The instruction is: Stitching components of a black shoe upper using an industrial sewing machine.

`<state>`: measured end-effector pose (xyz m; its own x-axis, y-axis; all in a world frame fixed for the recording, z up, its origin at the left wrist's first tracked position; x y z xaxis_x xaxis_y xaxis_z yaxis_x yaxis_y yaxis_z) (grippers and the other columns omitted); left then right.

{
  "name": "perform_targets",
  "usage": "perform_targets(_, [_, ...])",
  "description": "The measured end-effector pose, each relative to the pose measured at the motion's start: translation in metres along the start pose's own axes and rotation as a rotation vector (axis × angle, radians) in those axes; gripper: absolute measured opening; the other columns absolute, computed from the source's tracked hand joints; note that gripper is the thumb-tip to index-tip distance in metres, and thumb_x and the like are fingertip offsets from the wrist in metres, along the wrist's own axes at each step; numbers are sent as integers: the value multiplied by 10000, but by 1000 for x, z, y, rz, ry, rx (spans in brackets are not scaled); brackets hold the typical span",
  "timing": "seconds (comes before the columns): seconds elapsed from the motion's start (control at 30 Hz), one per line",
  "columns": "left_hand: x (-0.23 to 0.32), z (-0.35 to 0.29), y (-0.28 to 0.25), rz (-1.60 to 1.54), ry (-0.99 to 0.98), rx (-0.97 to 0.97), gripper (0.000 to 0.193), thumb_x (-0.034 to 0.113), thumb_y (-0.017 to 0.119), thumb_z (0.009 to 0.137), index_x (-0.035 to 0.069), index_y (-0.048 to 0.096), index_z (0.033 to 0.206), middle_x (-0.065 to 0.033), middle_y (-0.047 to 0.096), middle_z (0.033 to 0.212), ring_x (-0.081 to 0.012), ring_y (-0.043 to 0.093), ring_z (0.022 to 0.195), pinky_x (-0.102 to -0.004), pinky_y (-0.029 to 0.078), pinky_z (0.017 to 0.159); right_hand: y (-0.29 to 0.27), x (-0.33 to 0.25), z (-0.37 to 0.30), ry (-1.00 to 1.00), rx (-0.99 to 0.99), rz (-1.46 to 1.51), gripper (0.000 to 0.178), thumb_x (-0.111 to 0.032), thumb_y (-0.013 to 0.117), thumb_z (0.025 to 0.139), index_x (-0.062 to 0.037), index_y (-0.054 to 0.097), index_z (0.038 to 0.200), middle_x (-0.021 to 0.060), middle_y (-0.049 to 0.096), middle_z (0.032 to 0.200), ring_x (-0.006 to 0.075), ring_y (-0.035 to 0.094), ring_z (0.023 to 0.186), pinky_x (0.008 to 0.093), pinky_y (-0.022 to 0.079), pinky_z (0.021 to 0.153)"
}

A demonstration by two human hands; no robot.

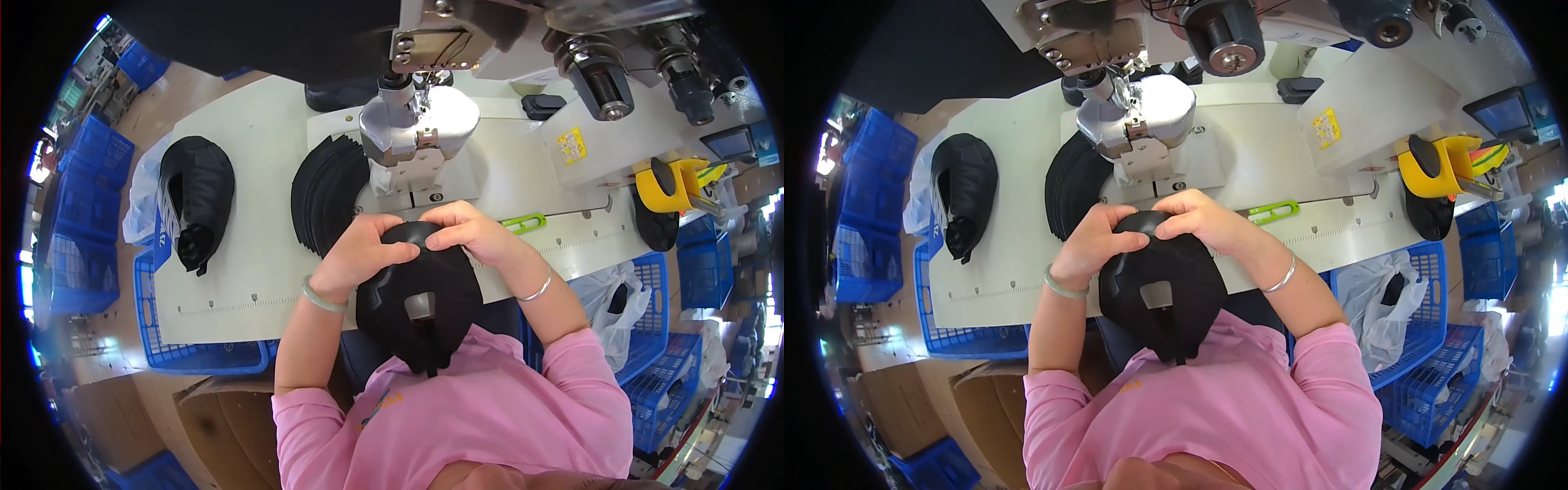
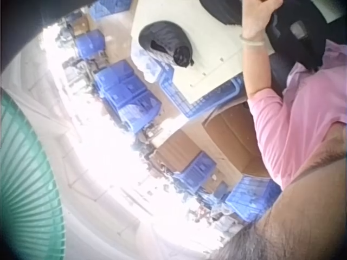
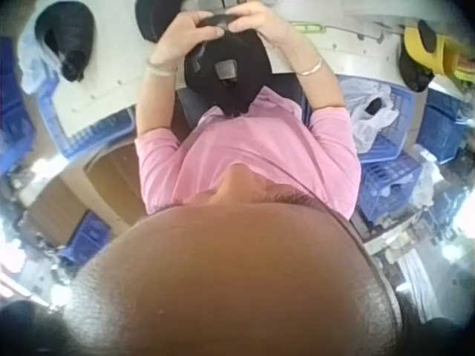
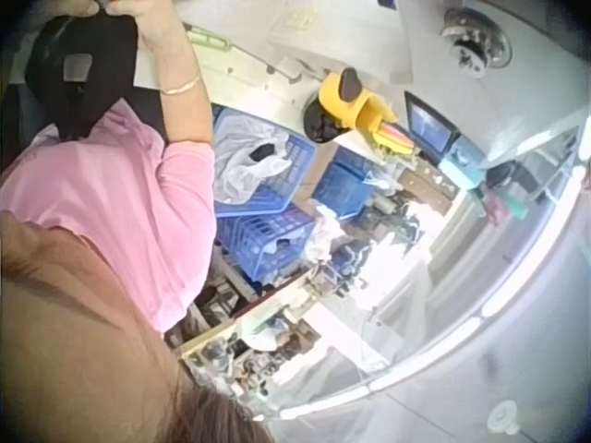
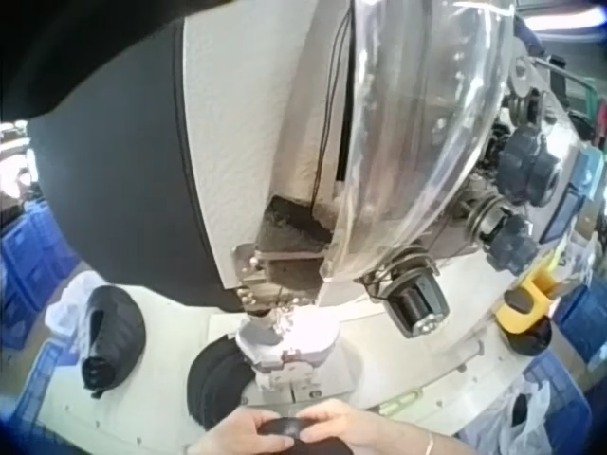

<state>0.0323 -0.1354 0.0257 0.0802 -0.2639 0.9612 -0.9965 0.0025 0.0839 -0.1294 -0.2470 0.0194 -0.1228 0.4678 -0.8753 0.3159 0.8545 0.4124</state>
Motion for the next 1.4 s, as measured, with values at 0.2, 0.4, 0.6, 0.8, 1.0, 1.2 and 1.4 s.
perform_targets(0.2, [-10, 0, -8, -473, 28, -100, 241, 93, 576, 877, -79, 670, 1017, -82, 710, 912, -115, 652, 801, -243, 504, 752, -12, 0, -8, 15, 7, 28, 256, -93, 666, 856, 56, 678, 1064, 41, 694, 880, 81, 631, 754, 206, 488, 690])
perform_targets(0.4, [-17, 2, -9, -488, -7, -79, 280, 96, 530, 875, -92, 664, 1034, -115, 718, 953, -143, 671, 828, -249, 515, 771, -20, 4, -9, -12, -27, 25, 257, -148, 660, 885, 44, 674, 1055, 26, 692, 878, 59, 629, 733, 191, 472, 651])
perform_targets(0.6, [-15, 1, -6, -403, -43, -69, 293, 118, 555, 868, -104, 653, 1032, -106, 711, 947, -127, 663, 813, -239, 515, 759, -19, 7, -10, -11, -32, 79, 244, -149, 654, 891, 38, 666, 1048, 36, 693, 883, 71, 637, 738, 198, 483, 659])
perform_targets(0.8, [-11, 1, -3, -316, -69, -56, 264, 118, 687, 827, -75, 666, 1006, -59, 692, 885, -91, 626, 757, -232, 500, 706, -18, 9, -10, -28, -17, 101, 242, -149, 643, 899, 42, 660, 1047, 46, 694, 889, 84, 645, 747, 210, 496, 678])
perform_targets(1.0, [-10, -2, 0, -152, 2, 20, 274, 110, 684, 789, -83, 664, 983, -50, 683, 852, -91, 614, 738, -231, 493, 698, -14, 14, -10, -71, 26, 121, 235, -132, 634, 905, 52, 656, 1050, 58, 697, 900, 92, 648, 752, 217, 506, 695])
perform_targets(1.2, [-14, -3, -2, -267, 5, -36, 331, 67, 623, 754, -97, 647, 1040, -63, 680, 885, -102, 616, 769, -238, 498, 726, -15, 17, -8, -91, 17, 158, 230, -123, 628, 912, 55, 654, 1056, 63, 698, 901, 94, 651, 754, 218, 511, 692])
perform_targets(1.4, [-18, -7, -7, -407, 50, -132, 559, 101, 561, 640, -125, 592, 1151, -124, 682, 1034, -157, 646, 918, -251, 504, 847, -19, 18, -10, -89, 11, 187, 250, -131, 622, 906, 74, 641, 1049, 82, 701, 917, 114, 664, 809, 243, 523, 754])
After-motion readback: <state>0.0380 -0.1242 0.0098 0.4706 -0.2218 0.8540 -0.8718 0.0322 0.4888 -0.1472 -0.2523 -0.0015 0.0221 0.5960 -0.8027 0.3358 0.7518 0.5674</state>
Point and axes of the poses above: each hand's wrist, its own z-axis towards the middle knuckle, its own y-axis out of the palm, x = y × z, the point moved 2 cm from there along z, towards the middle knuckle
